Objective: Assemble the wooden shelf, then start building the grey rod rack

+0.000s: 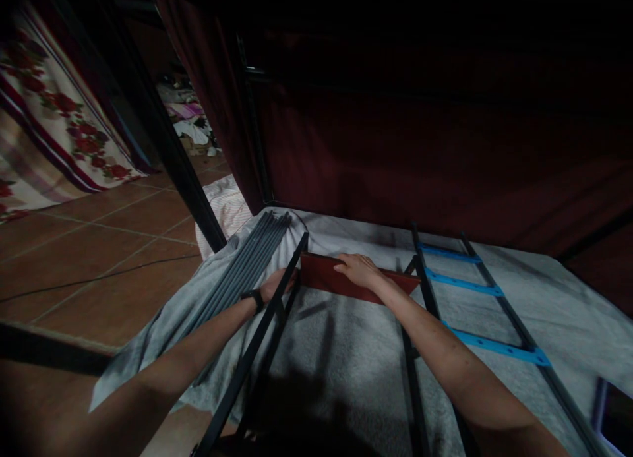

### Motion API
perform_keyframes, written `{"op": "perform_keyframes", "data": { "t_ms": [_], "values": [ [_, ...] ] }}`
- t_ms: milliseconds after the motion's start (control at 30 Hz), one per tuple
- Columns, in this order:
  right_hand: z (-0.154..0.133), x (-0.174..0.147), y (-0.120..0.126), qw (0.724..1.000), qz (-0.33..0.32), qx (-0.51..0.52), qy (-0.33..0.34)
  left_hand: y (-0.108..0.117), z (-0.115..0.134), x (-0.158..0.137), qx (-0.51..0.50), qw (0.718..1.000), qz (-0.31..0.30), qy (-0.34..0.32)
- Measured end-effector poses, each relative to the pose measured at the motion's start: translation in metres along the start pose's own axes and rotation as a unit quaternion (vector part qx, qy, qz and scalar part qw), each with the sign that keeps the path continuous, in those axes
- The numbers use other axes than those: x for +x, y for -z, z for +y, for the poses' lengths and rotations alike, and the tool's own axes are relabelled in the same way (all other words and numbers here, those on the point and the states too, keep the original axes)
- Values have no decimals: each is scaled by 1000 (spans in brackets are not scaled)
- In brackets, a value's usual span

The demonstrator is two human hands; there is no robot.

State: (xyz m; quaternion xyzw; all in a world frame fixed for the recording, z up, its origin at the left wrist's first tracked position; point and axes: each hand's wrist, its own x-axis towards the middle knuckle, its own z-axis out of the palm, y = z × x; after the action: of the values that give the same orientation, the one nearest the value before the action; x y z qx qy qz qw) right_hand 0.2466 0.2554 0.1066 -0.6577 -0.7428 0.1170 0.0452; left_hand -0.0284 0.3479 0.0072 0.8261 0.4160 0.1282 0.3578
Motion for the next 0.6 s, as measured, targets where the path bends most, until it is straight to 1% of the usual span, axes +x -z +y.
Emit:
{"op": "perform_keyframes", "data": {
  "t_ms": [167,267,367,500,600],
  "values": [
    [0,-2,1,1000,4,13,7,-1,-3,3,22,1000,-2,17],
    [0,-1,1,1000,1,11,8,-3,-5,4,39,999,11,27],
    [1,-1,1,1000,2,7,3,-3,-5,3,48,999,17,20],
    [1,-1,1,1000,7,13,12,2,-3,2,48,999,-1,8],
    [1,-2,1,1000,9,18,13,3,-1,0,54,999,-3,6]
  ]
}}
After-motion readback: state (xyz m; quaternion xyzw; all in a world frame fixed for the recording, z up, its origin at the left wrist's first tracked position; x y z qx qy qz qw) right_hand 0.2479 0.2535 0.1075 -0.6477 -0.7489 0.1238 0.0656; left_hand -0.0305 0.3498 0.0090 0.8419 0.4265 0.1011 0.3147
